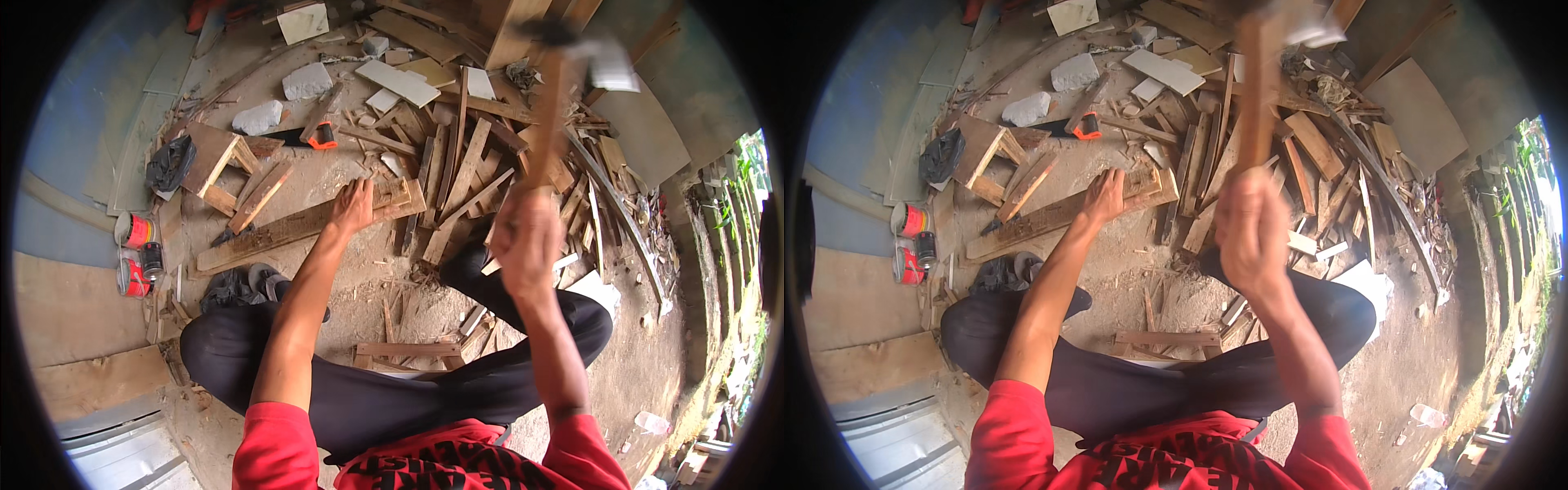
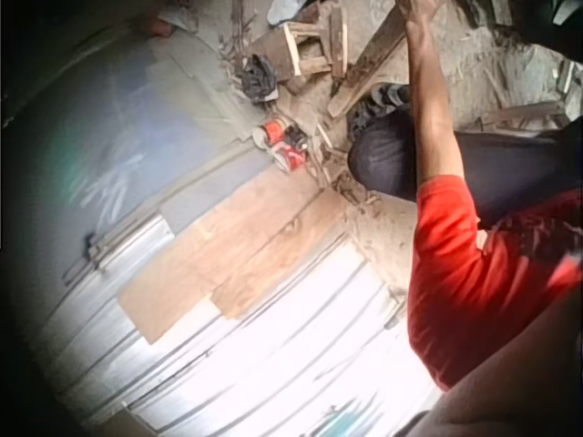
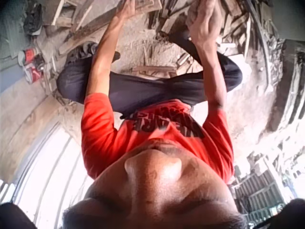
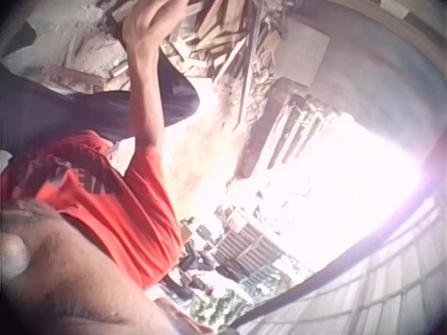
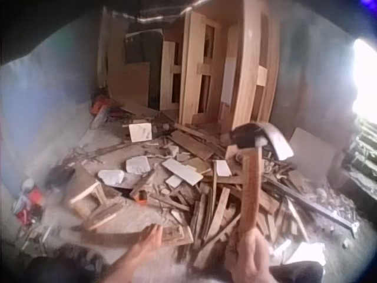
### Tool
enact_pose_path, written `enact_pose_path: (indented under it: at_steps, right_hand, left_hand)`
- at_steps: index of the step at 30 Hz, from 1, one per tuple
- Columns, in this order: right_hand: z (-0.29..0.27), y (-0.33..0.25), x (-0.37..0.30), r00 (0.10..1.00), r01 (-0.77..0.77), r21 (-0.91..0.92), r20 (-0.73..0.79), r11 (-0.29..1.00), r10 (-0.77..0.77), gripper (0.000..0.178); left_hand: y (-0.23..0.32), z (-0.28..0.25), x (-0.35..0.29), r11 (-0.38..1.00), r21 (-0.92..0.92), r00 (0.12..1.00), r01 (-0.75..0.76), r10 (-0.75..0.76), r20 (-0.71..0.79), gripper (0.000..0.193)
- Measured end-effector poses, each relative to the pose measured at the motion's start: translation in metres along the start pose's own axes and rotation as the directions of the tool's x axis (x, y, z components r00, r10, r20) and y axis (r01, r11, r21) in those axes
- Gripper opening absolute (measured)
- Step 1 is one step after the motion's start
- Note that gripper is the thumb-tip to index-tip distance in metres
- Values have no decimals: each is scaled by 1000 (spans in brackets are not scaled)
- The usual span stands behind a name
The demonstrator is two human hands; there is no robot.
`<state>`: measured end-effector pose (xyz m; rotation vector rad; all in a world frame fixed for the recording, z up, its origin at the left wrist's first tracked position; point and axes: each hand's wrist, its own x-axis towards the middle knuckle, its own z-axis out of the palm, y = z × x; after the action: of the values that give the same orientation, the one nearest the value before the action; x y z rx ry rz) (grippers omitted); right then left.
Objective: The person sits on the floor and uses a hammer to break wooden planks into smaller pieces. They repeatedly position the wood and strike it with the hammer, creating a pile of wood fragments.
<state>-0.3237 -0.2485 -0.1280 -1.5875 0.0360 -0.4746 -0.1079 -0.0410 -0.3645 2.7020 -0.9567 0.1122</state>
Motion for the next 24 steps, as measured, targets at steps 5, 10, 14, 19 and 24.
enact_pose_path:
  at_steps: [5, 10, 14, 19, 24]
  right_hand:
    - [-5, 104, -30, 993, 77, -337, -57, 939, -102, 44]
    - [-11, 130, -82, 935, -309, -577, -41, 756, 351, 54]
    - [-10, 116, -80, 909, -411, -369, -95, 834, 406, 56]
    - [13, 147, -85, 810, -544, -489, -93, 682, 579, 63]
    - [24, 168, -101, 826, -448, -650, -39, 614, 562, 66]
  left_hand:
    - [18, -15, 15, 998, -5, 996, -70, 70, 57, 103]
    - [-17, 29, -22, 980, 106, 983, -170, 161, 93, 96]
    - [-17, 37, -45, 990, 25, 971, -138, 130, 198, 86]
    - [-2, 28, -45, 999, 20, 999, 27, -27, -25, 81]
    - [-8, 17, -39, 998, -40, 998, 53, -52, 23, 88]
